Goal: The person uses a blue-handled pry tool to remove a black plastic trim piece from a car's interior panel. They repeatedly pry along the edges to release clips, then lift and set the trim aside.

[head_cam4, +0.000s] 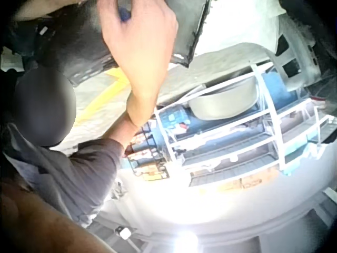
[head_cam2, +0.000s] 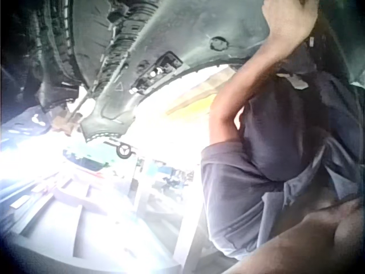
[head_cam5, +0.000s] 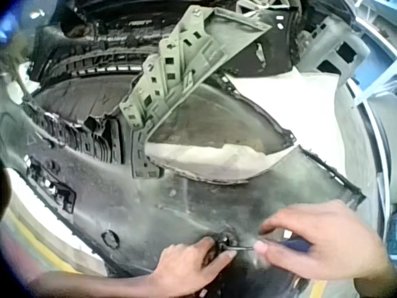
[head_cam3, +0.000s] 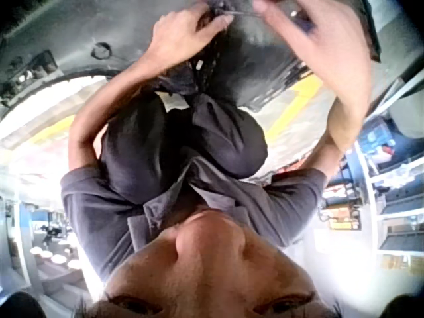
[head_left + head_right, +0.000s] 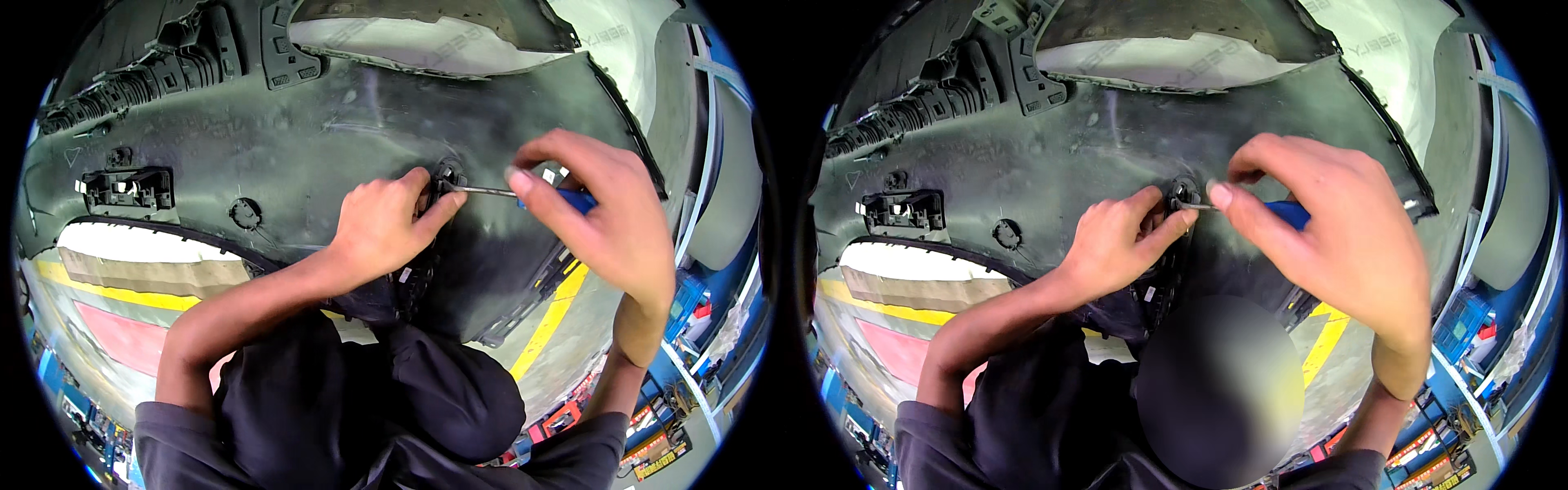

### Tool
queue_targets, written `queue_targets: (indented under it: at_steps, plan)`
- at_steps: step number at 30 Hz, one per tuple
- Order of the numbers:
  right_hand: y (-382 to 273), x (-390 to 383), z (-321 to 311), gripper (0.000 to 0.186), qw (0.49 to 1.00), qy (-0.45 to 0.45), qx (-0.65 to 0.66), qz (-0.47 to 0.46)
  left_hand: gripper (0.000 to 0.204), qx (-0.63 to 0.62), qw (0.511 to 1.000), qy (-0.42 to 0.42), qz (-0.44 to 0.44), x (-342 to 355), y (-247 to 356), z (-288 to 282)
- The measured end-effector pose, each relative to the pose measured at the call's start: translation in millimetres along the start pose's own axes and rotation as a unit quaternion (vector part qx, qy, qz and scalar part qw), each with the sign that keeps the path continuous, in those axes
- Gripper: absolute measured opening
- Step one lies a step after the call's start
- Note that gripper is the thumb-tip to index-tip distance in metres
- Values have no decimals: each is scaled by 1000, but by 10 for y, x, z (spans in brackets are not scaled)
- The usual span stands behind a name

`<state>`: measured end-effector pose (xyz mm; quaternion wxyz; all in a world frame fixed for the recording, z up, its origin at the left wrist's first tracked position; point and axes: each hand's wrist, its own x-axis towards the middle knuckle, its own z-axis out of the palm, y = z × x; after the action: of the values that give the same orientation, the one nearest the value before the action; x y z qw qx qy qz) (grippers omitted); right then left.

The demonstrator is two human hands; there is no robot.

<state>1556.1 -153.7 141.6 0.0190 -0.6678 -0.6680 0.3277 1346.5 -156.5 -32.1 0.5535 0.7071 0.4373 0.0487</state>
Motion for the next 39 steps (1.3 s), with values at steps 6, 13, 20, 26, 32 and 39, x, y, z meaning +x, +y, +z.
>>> queue_targets:
  at_steps: [6, 13, 20, 26, 32, 39]
  plan:
    - [240, 39, -101, 36, 984, -54, -136, 97, 41, 25, 996, 21, 81, 75, -180, 46]
    - [699, -102, -265, 44, 992, 1, 57, 116, 35, 26, 994, 75, 79, 39, -198, 221]
    - [468, -137, -165, 36, 960, -19, 243, 136, 34, -26, 993, 90, 74, 34, -238, 280]
    - [531, 206, -121, 33, 957, 215, 189, -40, 33, -51, 988, 105, 100, 50, -305, 289]
    - [369, 1167, 335, 33, 792, 275, 545, 2, 35, -67, 989, 99, 91, 57, -318, 291]
    - [566, 1741, 793, 38, 738, 147, 658, 24, 36, -90, 989, 87, 79, 48, -284, 290]
